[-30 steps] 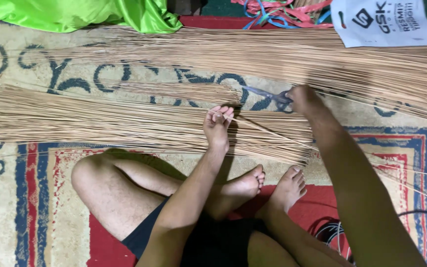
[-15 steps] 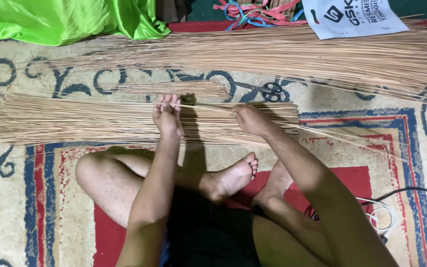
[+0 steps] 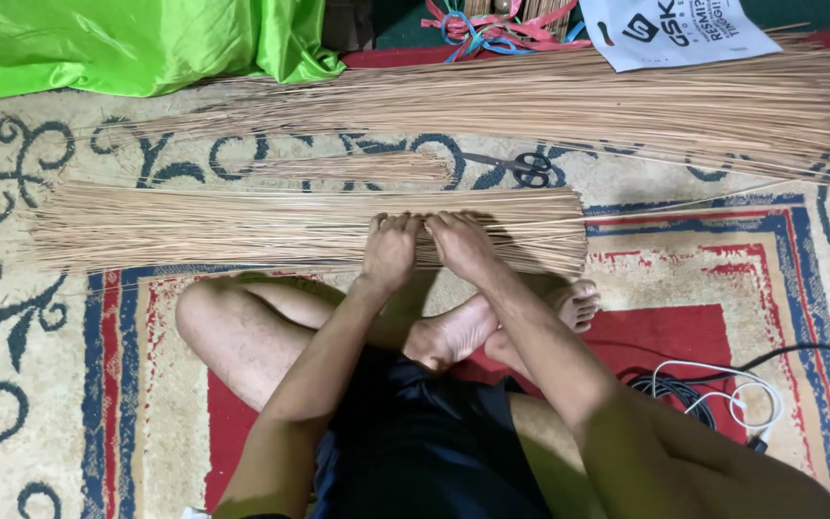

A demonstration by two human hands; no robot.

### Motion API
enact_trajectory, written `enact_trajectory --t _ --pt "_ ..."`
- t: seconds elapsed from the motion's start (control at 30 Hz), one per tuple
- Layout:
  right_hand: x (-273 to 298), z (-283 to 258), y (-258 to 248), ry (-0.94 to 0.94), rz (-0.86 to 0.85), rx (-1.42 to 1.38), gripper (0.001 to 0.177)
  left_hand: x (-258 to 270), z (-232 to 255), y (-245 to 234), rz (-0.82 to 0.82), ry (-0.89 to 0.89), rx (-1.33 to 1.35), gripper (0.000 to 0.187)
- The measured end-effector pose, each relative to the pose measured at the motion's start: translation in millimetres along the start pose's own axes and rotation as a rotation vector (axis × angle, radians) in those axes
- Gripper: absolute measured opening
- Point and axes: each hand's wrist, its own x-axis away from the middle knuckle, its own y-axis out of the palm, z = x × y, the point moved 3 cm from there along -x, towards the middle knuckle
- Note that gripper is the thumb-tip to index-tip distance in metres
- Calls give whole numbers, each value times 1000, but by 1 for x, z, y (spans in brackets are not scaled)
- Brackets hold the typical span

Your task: Trimming and aligning bundles of thin wooden sticks using scissors while sitting on the floor

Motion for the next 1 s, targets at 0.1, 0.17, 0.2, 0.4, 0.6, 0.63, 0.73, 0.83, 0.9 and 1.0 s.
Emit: enact_trajectory --t 0.1,0.17,0.2,0.4,0.6,0.63,0.73,0.83,0.9,1.0 --pt "27 27 17 -16 48 113 12 6 -18 1 -49 6 -24 33" --pt "44 47 16 -3 33 143 13 19 -37 -9 -47 -29 -71 30" --pt "52 58 16 8 20 176 14 25 -47 -15 -40 -62 -119 28" --pt "52 54 7 12 174 246 7 30 -27 -56 -95 -63 -194 30" --pt "33 20 3 -44 195 196 12 3 16 3 105 61 -116 18" --pt "37 25 3 -43 191 200 12 3 12 7 106 61 -111 18" --pt "53 51 6 -19 169 241 8 7 -6 8 153 41 -121 10" --pt "72 86 10 105 117 202 12 18 -41 -3 107 11 -109 15" --pt "81 93 -2 130 151 248 10 26 -67 -1 122 -14 -154 14" --pt "81 96 13 122 190 286 10 31 -62 -11 111 -4 -185 15"
